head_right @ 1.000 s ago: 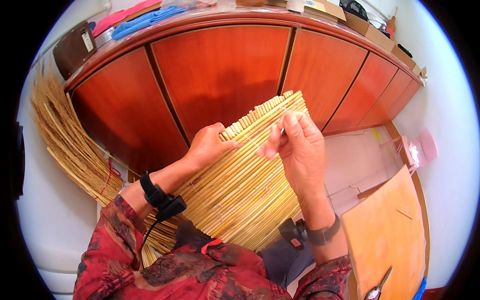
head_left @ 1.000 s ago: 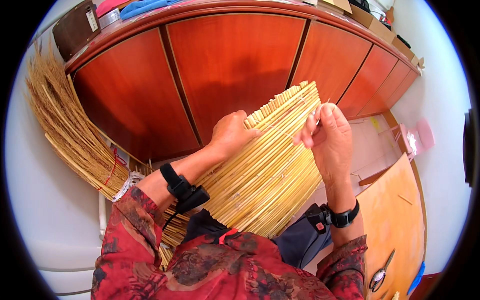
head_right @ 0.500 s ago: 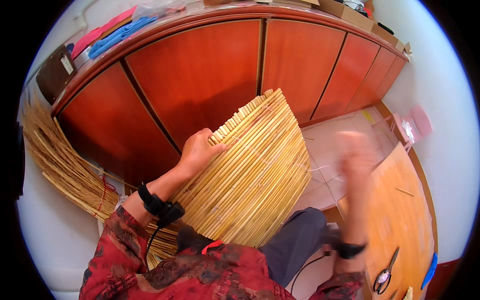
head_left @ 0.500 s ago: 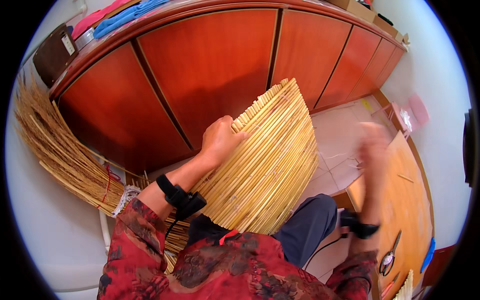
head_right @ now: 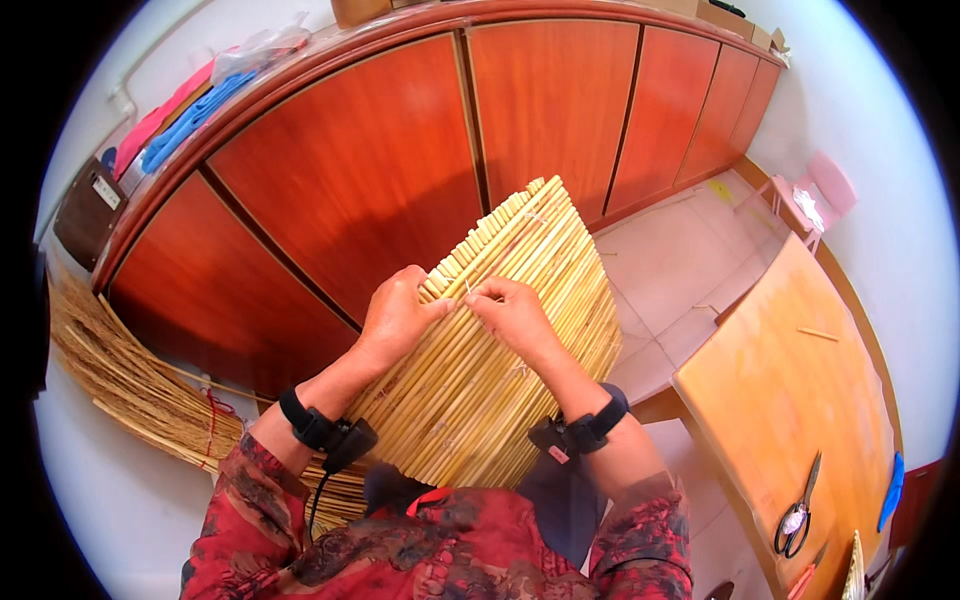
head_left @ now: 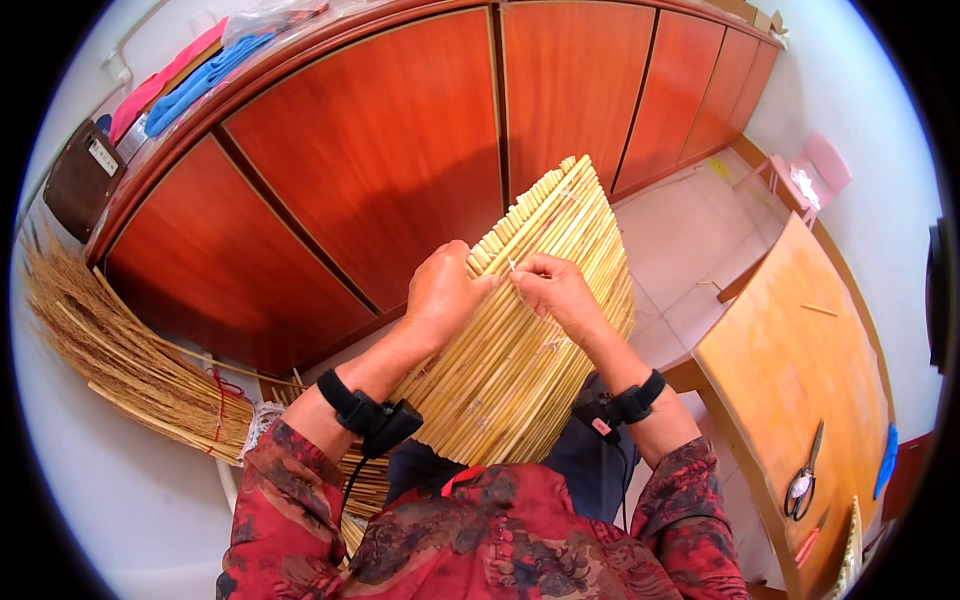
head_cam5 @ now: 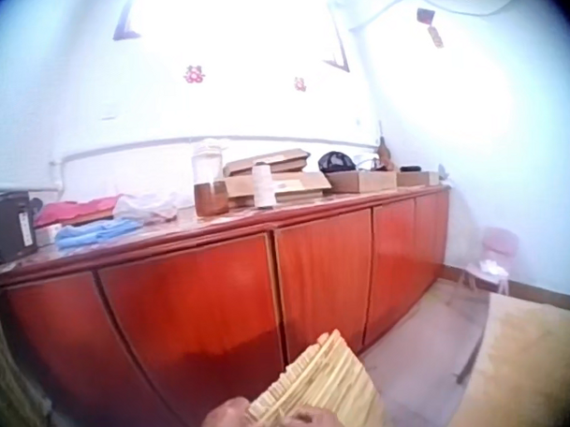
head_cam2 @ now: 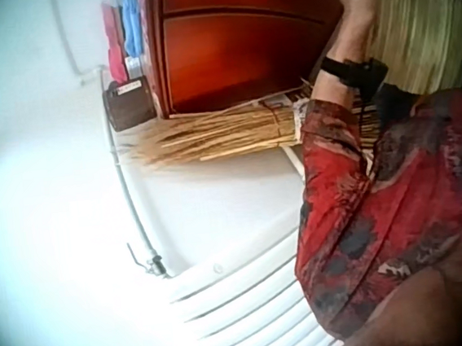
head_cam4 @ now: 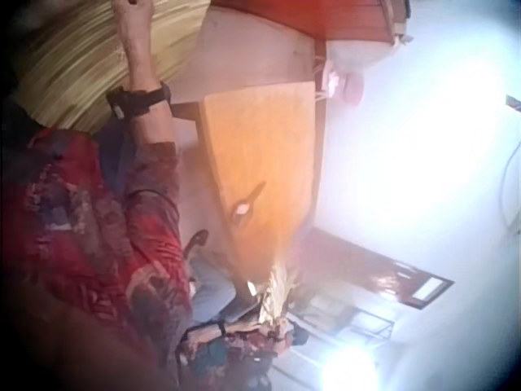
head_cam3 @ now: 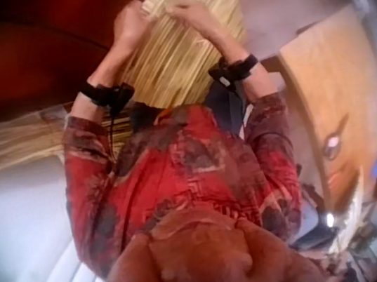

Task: The person weaves together thin bamboo stalks with white thread by hand, inserting the thread through pre-drilled holes in the stalks one by one while holding the growing mat on their lap.

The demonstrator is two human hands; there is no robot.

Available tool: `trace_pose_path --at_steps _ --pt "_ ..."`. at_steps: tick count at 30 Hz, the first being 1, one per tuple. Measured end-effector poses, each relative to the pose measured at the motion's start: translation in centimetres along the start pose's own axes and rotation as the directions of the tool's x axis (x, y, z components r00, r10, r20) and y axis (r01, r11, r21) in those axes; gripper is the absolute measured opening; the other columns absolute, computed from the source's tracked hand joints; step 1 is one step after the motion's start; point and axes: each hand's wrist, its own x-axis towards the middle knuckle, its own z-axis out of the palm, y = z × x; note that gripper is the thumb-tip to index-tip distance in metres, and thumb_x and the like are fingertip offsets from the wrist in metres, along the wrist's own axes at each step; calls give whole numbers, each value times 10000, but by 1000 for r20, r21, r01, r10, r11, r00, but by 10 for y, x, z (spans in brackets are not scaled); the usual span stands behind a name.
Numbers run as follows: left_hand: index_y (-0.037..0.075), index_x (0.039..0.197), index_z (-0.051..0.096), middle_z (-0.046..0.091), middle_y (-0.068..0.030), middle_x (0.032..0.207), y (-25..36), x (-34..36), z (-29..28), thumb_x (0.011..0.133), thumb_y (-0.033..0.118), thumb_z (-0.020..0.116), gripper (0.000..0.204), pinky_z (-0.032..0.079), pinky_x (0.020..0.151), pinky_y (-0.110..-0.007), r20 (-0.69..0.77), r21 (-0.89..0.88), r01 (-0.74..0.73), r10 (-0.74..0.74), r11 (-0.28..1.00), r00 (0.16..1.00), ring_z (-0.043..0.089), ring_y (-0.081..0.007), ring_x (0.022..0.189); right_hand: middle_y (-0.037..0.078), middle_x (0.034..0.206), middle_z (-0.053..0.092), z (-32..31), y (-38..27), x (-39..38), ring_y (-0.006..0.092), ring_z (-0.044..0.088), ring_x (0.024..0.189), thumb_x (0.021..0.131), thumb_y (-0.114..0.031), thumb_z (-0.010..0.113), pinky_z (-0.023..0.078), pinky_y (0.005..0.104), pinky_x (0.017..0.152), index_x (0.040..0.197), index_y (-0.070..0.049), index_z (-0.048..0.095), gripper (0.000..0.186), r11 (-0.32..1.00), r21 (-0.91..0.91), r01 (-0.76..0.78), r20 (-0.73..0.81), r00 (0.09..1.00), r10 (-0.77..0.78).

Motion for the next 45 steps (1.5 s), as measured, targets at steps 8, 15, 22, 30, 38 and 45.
trace_pose_path --at_steps 8,15,22,30,38,45 --pt "-40 863 582 639 -227 898 3 7 -9 720 234 753 352 493 770 -454 74 -49 25 -21 998 997 624 -398 884 -41 640 446 -9 -42 -43 35 317 460 963 -149 564 279 186 415 874 -54 552 130 821 522 -231 310 948 70" --pt "-48 986 623 662 -236 892 3 30 -15 675 159 695 380 503 778 -425 346 -261 2 91 965 934 650 -383 864 -45 592 442 -1 -23 -59 41 383 502 975 -193 552 362 212 490 894 -23 618 199 966 259 -12 190 981 -39" --pt "-72 1060 606 671 -218 901 24 33 9 712 97 645 389 510 766 -367 443 -308 37 109 951 890 670 -318 845 -6 772 571 -16 -5 -47 71 533 734 991 -250 526 436 232 748 888 -19 622 271 903 230 364 -204 925 -321" --pt "-52 1065 598 653 -90 892 38 29 16 754 22 646 324 501 738 -303 512 -248 97 45 964 858 621 -142 823 54 849 588 -15 8 -47 149 587 848 1021 -245 467 465 324 941 882 -28 555 272 657 607 447 -292 894 -338" --pt "-40 1057 589 649 -69 907 28 15 23 761 29 680 318 496 777 -290 453 -320 12 142 947 880 610 -126 867 21 717 535 7 -5 -65 111 515 728 1009 -226 484 435 271 719 792 -8 535 312 770 448 455 -377 876 -299" --pt "-44 1190 543 643 -59 1037 21 -5 18 800 0 668 412 481 876 -282 523 -346 149 58 926 851 605 -135 959 37 815 599 -51 3 -75 129 576 843 1009 -197 478 443 303 860 828 -26 597 276 927 -51 373 -411 838 -359"
